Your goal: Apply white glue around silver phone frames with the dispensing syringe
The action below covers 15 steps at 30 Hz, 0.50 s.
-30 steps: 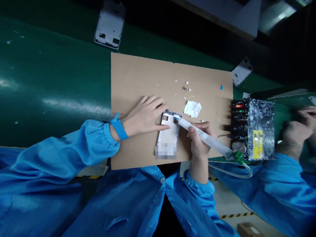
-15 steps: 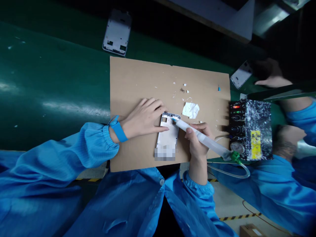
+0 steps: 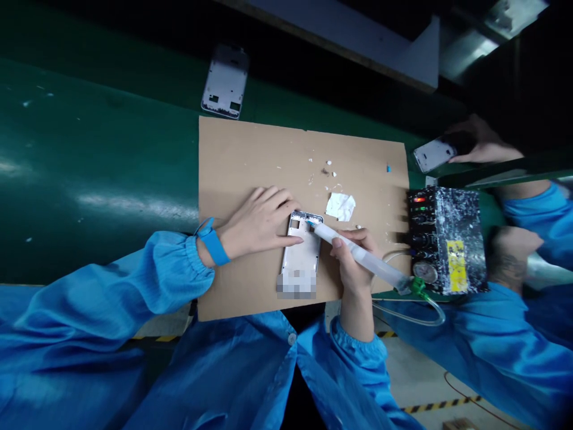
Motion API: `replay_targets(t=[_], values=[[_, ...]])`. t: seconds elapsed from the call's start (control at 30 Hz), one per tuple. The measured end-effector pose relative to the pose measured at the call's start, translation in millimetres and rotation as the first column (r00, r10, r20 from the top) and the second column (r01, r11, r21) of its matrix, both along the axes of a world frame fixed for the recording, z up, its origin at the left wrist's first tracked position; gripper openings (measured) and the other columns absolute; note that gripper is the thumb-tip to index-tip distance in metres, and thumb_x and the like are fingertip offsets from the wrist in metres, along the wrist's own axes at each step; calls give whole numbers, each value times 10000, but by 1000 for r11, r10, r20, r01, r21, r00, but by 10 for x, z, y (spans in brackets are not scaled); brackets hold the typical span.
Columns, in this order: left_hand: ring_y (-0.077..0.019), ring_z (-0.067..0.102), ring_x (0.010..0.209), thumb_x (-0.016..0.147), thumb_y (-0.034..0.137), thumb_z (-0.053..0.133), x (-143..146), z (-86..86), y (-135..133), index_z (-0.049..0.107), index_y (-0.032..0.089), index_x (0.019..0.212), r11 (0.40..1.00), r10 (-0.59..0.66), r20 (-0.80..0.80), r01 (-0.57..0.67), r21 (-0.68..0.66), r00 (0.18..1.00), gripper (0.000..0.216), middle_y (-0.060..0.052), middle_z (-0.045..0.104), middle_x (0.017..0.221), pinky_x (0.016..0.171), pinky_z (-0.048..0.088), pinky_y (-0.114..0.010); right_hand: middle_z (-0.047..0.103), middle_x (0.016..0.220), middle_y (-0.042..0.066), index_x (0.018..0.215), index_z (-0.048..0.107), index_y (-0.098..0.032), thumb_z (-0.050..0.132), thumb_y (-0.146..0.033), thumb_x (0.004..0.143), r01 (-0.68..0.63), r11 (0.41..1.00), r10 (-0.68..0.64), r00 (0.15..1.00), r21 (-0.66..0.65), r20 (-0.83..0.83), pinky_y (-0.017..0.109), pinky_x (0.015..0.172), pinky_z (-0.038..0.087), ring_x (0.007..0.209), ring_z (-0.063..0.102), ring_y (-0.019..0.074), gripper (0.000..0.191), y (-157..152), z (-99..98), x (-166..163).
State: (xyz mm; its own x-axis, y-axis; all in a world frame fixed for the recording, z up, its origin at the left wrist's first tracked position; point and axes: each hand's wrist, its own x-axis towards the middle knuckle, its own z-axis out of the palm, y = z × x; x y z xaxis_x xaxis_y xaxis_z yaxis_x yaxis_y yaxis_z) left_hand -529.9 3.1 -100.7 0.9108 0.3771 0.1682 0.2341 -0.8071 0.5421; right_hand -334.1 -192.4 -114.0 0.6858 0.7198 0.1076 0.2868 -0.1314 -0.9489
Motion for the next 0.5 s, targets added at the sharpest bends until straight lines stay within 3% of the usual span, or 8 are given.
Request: replay_targets(t=[0.23,0.5], values=[[-310,631,1185,987,642,783,6,-10,0,684,209,1294,1000,0,-1,0,6,1000,540,-102,712,1293,985,456,-456,811,879,20,927,758,-239,946,-534,880,-10,1000,10,1000,11,-21,301,546,575,577,677,151,353,-4,-18,1],[-308,631,1180,991,646,775,4,-9,-2,684,212,1292,1000,7,-3,-7,5,1000,535,-102,714,1292,980,455,-454,806,839,17,940,783,-231,973,-489,865,-8,1000,9,998,4,-64,264,554,550,587,688,142,330,-8,-18,1]])
